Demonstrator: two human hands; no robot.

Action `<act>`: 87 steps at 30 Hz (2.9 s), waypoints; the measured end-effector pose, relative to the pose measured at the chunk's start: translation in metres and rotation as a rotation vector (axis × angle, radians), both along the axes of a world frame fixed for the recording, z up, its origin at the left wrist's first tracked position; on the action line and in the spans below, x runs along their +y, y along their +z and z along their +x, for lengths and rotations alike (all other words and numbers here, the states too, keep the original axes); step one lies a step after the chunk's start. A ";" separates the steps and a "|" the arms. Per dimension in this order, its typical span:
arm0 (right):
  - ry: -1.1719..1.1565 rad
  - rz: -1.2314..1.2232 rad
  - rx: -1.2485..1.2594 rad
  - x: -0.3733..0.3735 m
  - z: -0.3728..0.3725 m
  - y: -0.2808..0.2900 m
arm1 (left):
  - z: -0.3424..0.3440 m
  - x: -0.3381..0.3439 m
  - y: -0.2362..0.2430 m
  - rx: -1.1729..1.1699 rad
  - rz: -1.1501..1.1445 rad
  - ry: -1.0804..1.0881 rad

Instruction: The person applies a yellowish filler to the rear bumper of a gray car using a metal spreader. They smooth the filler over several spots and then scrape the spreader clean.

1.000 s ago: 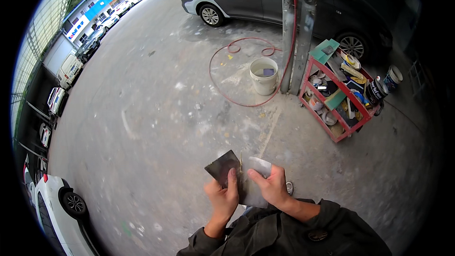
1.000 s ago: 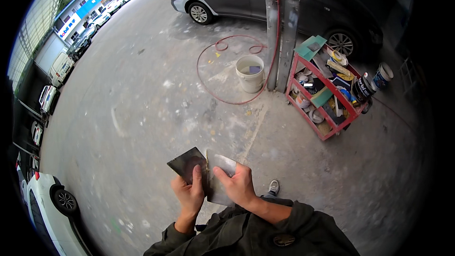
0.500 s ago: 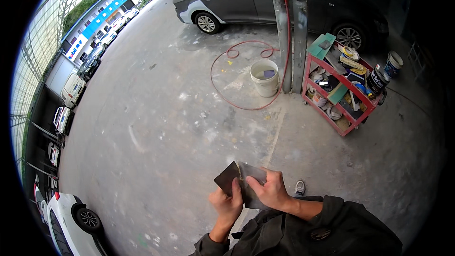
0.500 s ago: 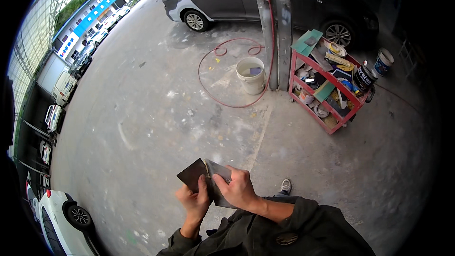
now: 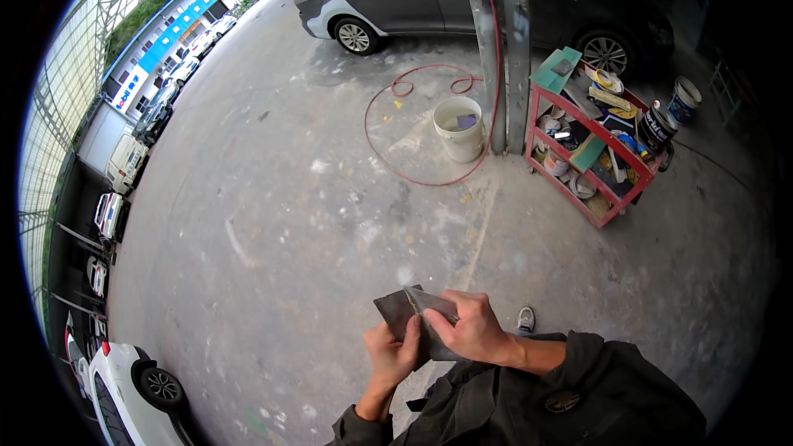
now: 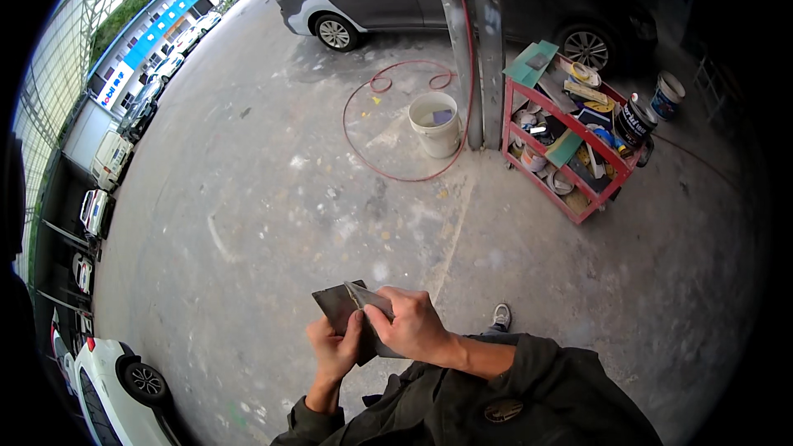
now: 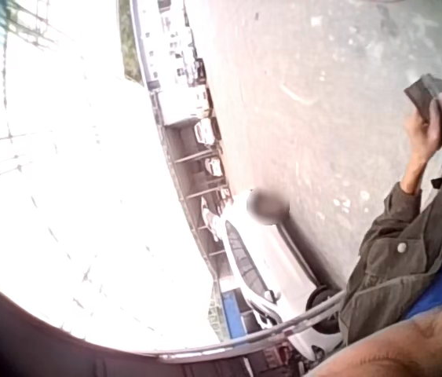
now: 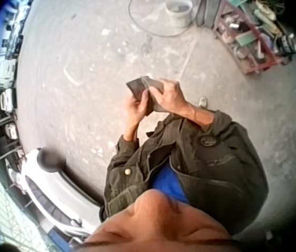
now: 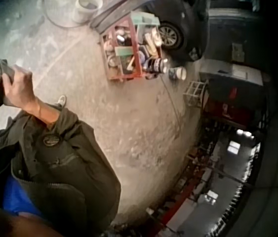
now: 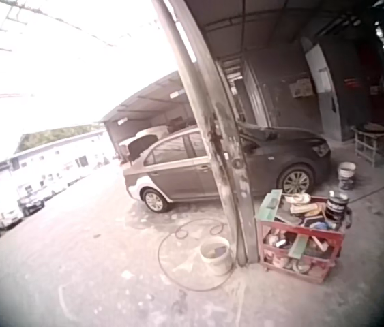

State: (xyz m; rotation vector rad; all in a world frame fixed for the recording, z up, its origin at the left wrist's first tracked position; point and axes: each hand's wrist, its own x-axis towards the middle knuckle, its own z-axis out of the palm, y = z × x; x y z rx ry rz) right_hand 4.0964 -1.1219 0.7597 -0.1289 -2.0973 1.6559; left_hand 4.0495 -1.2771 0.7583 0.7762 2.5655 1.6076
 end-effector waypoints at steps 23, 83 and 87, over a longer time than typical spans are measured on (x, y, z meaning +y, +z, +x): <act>0.219 0.150 -0.011 0.041 -0.033 0.013 | -0.042 0.002 0.004 -0.386 -0.048 -0.330; 0.334 0.056 -0.104 0.022 -0.041 0.009 | -0.024 -0.014 -0.004 -0.162 -0.073 -0.380; 0.194 -0.201 -0.092 0.032 -0.045 -0.004 | -0.035 -0.011 0.001 -0.168 -0.030 -0.189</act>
